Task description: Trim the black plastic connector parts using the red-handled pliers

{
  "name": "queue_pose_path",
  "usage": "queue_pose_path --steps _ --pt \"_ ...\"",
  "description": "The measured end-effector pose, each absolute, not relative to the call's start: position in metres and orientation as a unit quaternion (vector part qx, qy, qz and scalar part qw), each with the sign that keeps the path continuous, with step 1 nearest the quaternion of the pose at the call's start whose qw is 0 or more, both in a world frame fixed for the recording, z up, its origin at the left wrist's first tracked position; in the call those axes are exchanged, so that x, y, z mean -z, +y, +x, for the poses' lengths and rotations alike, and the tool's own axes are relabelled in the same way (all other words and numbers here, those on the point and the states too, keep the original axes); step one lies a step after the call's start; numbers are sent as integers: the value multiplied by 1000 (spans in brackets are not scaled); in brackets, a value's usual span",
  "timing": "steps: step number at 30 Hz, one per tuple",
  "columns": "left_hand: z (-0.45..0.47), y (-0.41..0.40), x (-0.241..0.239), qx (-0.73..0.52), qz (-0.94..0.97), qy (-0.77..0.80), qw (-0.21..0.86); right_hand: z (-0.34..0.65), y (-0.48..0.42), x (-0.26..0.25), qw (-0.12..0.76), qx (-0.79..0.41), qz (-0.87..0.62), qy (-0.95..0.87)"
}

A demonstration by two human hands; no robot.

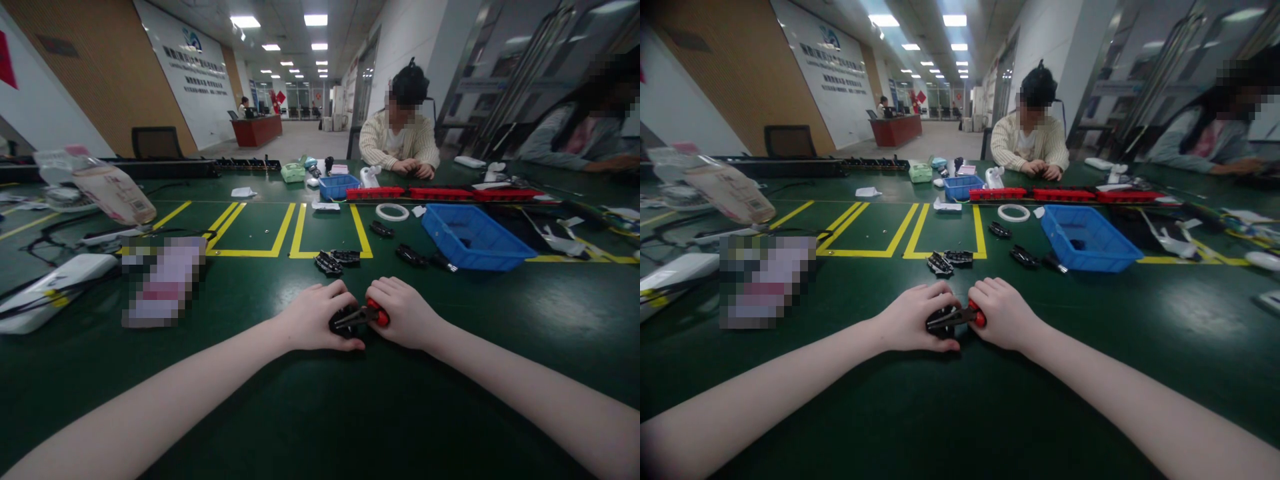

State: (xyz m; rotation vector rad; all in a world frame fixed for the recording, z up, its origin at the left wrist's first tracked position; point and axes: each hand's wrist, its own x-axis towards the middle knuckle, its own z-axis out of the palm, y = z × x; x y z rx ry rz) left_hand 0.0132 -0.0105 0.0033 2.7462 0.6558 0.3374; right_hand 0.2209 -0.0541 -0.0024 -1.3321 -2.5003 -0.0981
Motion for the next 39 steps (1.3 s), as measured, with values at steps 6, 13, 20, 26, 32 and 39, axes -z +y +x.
queue_pose_path --steps 6,13,20,26,32,39 --pt "11 -10 -1 -138 948 234 163 221 -55 1 144 19 -468 -872" --pt "11 -11 -1 -141 954 228 134 220 -54 1 143 14 -461 -875" --pt "13 -11 -3 -99 957 243 121 221 -54 1 142 9 -452 -880" --pt "13 -11 -2 -78 968 225 77 221 -53 4 146 11 -448 -882" --pt "13 -11 -3 -76 967 228 88 221 -53 3 153 19 -455 -877" --pt "15 -12 -7 -65 969 221 94 220 -52 2 150 16 -456 -877"
